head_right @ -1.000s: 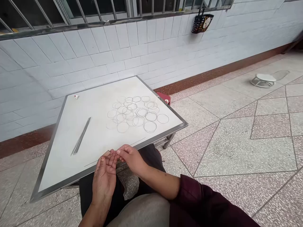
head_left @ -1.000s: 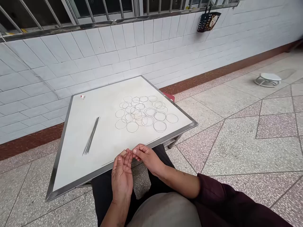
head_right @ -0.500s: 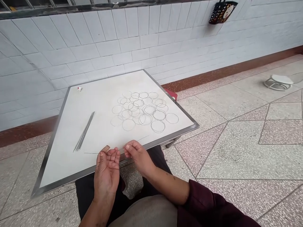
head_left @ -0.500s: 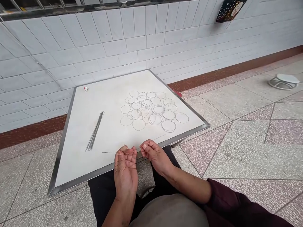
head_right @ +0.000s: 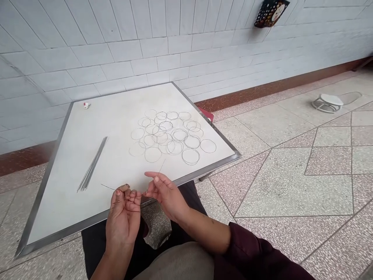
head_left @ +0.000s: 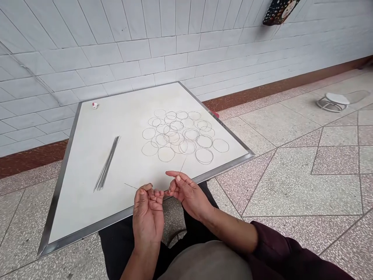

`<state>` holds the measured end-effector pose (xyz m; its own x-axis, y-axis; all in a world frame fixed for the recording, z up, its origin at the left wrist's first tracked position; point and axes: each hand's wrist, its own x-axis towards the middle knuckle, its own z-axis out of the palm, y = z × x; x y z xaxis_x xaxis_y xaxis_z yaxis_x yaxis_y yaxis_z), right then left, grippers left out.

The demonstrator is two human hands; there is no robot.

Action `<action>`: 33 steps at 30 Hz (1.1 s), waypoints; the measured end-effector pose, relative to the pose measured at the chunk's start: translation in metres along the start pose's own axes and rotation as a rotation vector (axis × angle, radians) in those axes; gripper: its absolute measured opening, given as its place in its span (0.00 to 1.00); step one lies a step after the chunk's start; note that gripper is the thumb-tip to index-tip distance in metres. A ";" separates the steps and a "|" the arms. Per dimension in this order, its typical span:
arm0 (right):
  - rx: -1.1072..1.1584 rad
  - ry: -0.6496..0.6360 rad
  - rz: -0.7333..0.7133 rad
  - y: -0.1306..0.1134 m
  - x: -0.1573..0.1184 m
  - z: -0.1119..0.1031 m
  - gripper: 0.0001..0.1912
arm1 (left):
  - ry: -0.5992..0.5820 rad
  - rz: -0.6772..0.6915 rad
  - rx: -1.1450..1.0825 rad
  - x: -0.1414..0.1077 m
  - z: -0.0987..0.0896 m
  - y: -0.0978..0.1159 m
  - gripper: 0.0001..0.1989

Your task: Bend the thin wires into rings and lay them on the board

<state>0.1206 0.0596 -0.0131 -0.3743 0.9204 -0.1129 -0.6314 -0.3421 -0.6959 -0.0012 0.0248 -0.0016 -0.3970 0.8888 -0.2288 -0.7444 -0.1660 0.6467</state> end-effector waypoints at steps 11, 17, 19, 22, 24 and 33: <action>-0.481 -0.284 -0.109 -0.022 -0.004 -0.007 0.25 | -0.274 -0.315 0.329 -0.006 0.000 0.033 0.09; -0.892 -0.341 -0.159 -0.040 -0.007 -0.008 0.24 | -0.333 -0.364 0.385 -0.005 0.002 0.043 0.09; -0.946 -0.387 -0.142 -0.045 -0.008 -0.007 0.25 | -0.360 -0.396 0.406 -0.006 0.004 0.045 0.10; -0.988 -0.442 -0.114 -0.050 -0.010 -0.006 0.28 | -0.398 -0.443 0.432 -0.008 0.005 0.047 0.12; -1.016 -0.446 -0.118 -0.053 -0.011 -0.006 0.29 | -0.401 -0.453 0.448 -0.008 0.005 0.048 0.12; -1.290 -0.468 -0.252 -0.052 -0.012 -0.009 0.33 | -0.383 -0.499 0.527 -0.007 0.006 0.051 0.12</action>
<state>0.1640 0.0681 0.0185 -0.6966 0.6950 0.1782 0.2531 0.4704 -0.8454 -0.0330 0.0133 0.0373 0.1961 0.9053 -0.3769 -0.3972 0.4247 0.8136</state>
